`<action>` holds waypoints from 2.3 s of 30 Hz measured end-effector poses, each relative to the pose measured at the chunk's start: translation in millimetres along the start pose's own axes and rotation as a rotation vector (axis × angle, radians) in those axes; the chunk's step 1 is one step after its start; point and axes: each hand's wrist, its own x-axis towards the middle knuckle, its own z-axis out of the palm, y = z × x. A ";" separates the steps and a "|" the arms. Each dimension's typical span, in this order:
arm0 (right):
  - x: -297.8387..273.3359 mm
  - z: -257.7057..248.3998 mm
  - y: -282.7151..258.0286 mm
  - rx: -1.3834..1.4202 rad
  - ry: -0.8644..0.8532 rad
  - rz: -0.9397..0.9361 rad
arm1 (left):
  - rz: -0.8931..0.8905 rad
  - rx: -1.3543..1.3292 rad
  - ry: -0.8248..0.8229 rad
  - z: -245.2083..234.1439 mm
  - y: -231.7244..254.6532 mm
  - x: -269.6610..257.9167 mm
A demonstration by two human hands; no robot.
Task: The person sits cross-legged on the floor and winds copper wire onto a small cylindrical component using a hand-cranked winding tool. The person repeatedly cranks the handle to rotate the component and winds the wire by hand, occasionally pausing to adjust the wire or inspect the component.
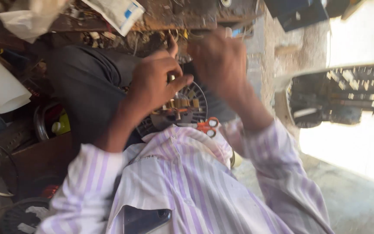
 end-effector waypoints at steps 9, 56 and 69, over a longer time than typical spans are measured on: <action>-51.2 -64.4 -46.6 0.021 -0.346 0.003 | 0.474 0.137 0.124 10.2 4.0 -66.8; -44.3 -66.6 -90.5 0.242 -0.487 -0.173 | -0.013 -0.439 -0.102 -22.1 -26.4 -36.6; -11.7 0.0 -5.4 0.551 -0.294 -0.015 | 0.490 0.262 0.104 8.9 5.0 -83.2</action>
